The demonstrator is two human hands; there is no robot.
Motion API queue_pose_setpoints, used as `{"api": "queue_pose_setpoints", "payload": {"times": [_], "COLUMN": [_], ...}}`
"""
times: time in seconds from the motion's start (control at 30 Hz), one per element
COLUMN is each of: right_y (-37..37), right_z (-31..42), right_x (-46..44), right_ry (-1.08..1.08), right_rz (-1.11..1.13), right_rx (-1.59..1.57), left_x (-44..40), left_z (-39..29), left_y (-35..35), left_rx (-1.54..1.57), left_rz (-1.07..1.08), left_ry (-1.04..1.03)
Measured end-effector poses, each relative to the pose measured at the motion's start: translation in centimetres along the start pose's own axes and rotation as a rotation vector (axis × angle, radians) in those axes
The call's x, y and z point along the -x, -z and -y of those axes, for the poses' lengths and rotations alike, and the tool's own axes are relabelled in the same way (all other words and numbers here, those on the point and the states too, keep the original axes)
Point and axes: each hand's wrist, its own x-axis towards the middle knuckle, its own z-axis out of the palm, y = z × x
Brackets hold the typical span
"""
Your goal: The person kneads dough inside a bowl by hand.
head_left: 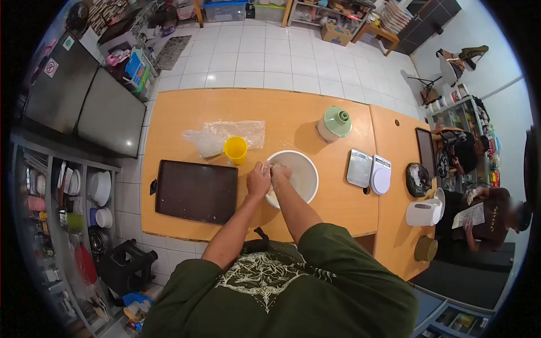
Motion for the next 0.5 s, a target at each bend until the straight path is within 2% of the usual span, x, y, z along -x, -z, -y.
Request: {"api": "queue_pose_setpoints", "payload": {"times": [0.03, 0.1, 0.13, 0.2, 0.43, 0.5], "right_y": [-0.3, -0.2, -0.4, -1.0, 2.9, 5.5], "right_z": [0.2, 0.6, -1.3, -5.4, -3.0, 0.7], "right_x": [0.4, 0.9, -1.8, -9.8, -9.6, -4.8], "right_ry": [0.001, 0.287, 0.29, 0.129, 0.187, -0.149], "right_rz": [0.01, -0.385, -0.376, -0.358, -0.198, 0.41], "right_rx": [0.0, 0.443, 0.448, 0.16, 0.009, -0.418], "left_x": [0.0, 0.0, 0.0, 0.0, -0.1, -0.1], "left_z": [0.1, 0.1, -0.2, -0.3, 0.1, -0.1], "left_y": [0.1, 0.0, 0.4, 0.3, 0.0, 0.2], "left_rx": [-0.004, 0.031, 0.007, -0.001, -0.012, -0.013], "left_rz": [-0.009, -0.022, 0.025, 0.029, 0.037, 0.032], "left_ry": [-0.001, -0.026, 0.022, 0.042, 0.086, 0.104]}}
